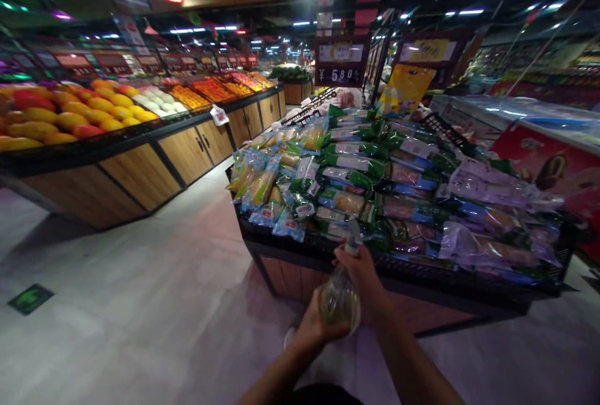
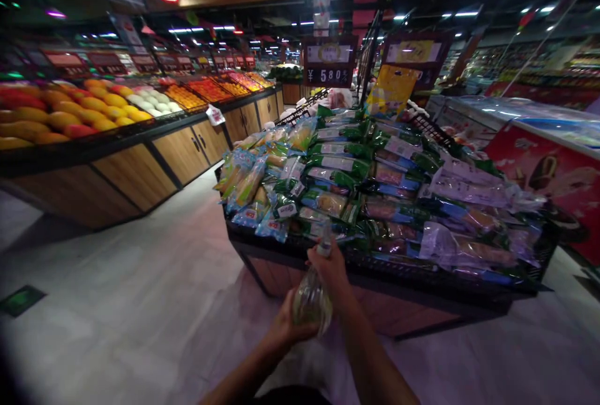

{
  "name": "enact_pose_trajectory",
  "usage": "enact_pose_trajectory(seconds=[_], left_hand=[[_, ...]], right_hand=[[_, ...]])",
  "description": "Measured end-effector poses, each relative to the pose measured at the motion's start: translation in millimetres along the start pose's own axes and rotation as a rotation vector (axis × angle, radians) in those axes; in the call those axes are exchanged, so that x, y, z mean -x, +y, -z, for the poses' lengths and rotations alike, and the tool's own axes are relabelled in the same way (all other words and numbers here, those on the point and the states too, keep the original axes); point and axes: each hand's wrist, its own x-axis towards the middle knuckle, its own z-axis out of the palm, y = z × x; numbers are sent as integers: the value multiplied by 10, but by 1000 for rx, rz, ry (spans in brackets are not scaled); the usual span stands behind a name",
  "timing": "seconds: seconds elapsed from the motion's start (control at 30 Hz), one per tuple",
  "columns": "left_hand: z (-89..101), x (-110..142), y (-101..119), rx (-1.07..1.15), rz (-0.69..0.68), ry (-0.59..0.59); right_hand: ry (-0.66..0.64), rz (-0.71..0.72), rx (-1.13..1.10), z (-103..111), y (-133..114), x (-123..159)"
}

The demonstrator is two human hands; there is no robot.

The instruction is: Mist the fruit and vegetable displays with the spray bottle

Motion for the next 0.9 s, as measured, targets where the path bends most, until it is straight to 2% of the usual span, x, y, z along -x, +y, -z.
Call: enact_pose_trajectory(seconds=[0.17, 0.27, 0.37, 0.53, 0.67, 0.77, 0.83, 0.9], left_hand=[[708, 379, 99, -120, -23, 233], [994, 400, 197, -110, -63, 268], [1137, 274, 372, -115, -91, 184], [1220, -65, 670, -69, 17, -57], [1308, -261, 775, -31, 110, -182], [1486, -303, 844, -31, 131, -184], [1686, -276, 908, -39, 102, -151], [1947, -207, 984, -55, 54, -101]], right_hand=[[-290, 84, 122, -916, 207, 65], [-330, 116, 151, -1255, 198, 68], [-232, 46, 37, -1348, 129, 42], [105, -10, -45, -1151, 73, 11], [263, -5, -31, -1087, 103, 18], [277, 3, 0, -1297, 118, -15], [243, 7, 15, -1575, 142, -70], [166, 28, 15, -1939, 194, -144]])
